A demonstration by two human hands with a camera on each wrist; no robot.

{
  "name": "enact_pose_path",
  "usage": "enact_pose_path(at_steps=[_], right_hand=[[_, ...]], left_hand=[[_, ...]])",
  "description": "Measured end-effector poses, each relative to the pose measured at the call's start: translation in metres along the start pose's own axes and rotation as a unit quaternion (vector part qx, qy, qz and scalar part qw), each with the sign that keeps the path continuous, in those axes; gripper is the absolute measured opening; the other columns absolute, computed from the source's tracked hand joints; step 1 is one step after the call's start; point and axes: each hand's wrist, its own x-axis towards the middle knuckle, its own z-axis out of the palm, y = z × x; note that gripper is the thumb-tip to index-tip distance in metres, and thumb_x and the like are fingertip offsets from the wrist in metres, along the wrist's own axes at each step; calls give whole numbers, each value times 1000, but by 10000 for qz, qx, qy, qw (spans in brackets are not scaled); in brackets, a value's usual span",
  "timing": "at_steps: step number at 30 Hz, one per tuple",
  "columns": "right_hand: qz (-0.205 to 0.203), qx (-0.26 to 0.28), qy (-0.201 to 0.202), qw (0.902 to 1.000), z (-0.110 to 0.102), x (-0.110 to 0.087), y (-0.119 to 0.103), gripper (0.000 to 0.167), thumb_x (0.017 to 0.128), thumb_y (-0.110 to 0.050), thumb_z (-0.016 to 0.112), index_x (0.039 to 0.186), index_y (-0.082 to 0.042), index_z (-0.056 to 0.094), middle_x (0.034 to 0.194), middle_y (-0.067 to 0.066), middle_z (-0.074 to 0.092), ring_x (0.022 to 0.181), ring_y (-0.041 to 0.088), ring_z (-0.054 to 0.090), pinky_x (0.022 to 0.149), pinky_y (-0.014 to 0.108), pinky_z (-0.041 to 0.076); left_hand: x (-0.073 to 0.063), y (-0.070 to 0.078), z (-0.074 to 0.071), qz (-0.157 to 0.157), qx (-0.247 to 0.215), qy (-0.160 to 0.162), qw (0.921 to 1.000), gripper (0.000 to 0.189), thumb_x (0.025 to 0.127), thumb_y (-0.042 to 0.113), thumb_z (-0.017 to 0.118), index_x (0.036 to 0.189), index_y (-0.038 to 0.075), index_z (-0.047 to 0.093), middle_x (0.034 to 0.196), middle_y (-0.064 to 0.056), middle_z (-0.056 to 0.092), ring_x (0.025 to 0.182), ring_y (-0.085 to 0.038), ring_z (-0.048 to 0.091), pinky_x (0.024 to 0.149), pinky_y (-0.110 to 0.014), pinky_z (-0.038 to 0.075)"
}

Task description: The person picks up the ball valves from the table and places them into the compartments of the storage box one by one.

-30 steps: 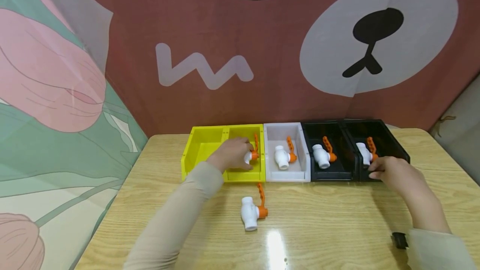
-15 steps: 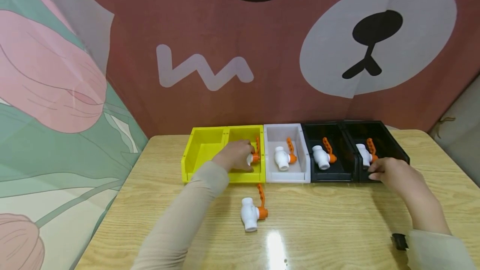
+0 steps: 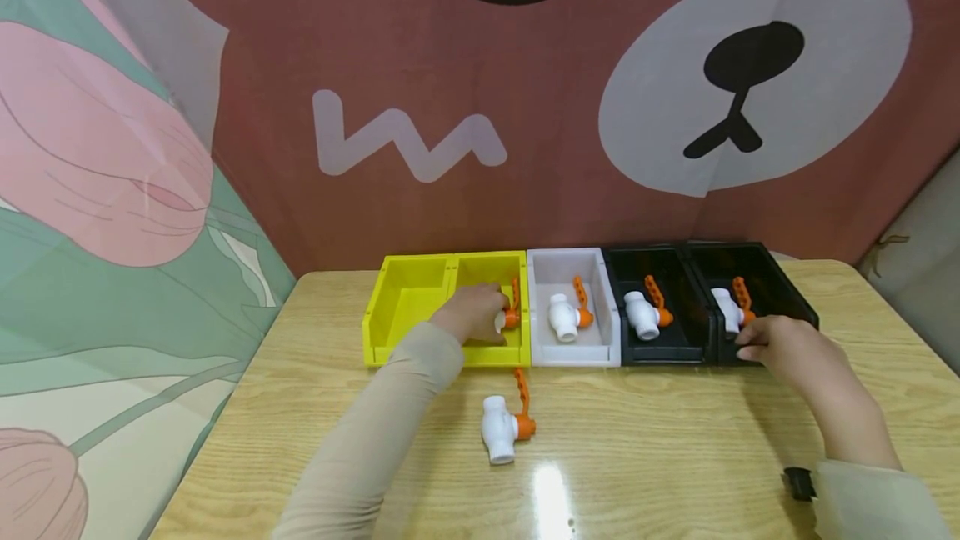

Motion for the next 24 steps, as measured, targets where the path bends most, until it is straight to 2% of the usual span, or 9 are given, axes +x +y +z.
enact_pose_path(at_steps=[7, 14, 19, 24], right_hand=[[-6, 2, 20, 10000, 0, -1, -1, 17, 89, -14, 72, 97, 0, 72, 96, 21, 70, 93, 47, 62, 65, 60, 47], [-1, 14, 7, 10000, -1, -1, 0, 17, 89, -15, 73, 98, 0, 72, 96, 20, 70, 93, 47, 62, 65, 60, 47], [-38, 20, 53, 10000, 0, -1, 1, 17, 89, -15, 73, 97, 0, 72, 95, 20, 70, 92, 46, 63, 66, 60, 47], [-94, 36, 73, 9999, 1, 0, 1, 17, 89, -16, 73, 97, 0, 72, 96, 20, 70, 92, 46, 63, 66, 60, 47]], left_hand=[[1, -1, 4, -15, -92, -1, 10000, 50, 83, 42, 81, 122, 14, 68, 116, -3, 61, 102, -20, 59, 94, -32, 50], [2, -3, 6, 13, -150, -28, 9999, 53, 85, 45, 78, 127, 15, 66, 126, -2, 60, 111, -21, 58, 99, -33, 47], [0, -5, 5, 162, -124, 112, 9997, 53, 86, 46, 75, 129, 15, 65, 128, -2, 60, 113, -21, 59, 99, -35, 48], [-7, -3, 3, 173, 196, 352, 9990, 43, 92, 45, 68, 122, 15, 68, 123, -3, 62, 108, -23, 61, 95, -36, 50]])
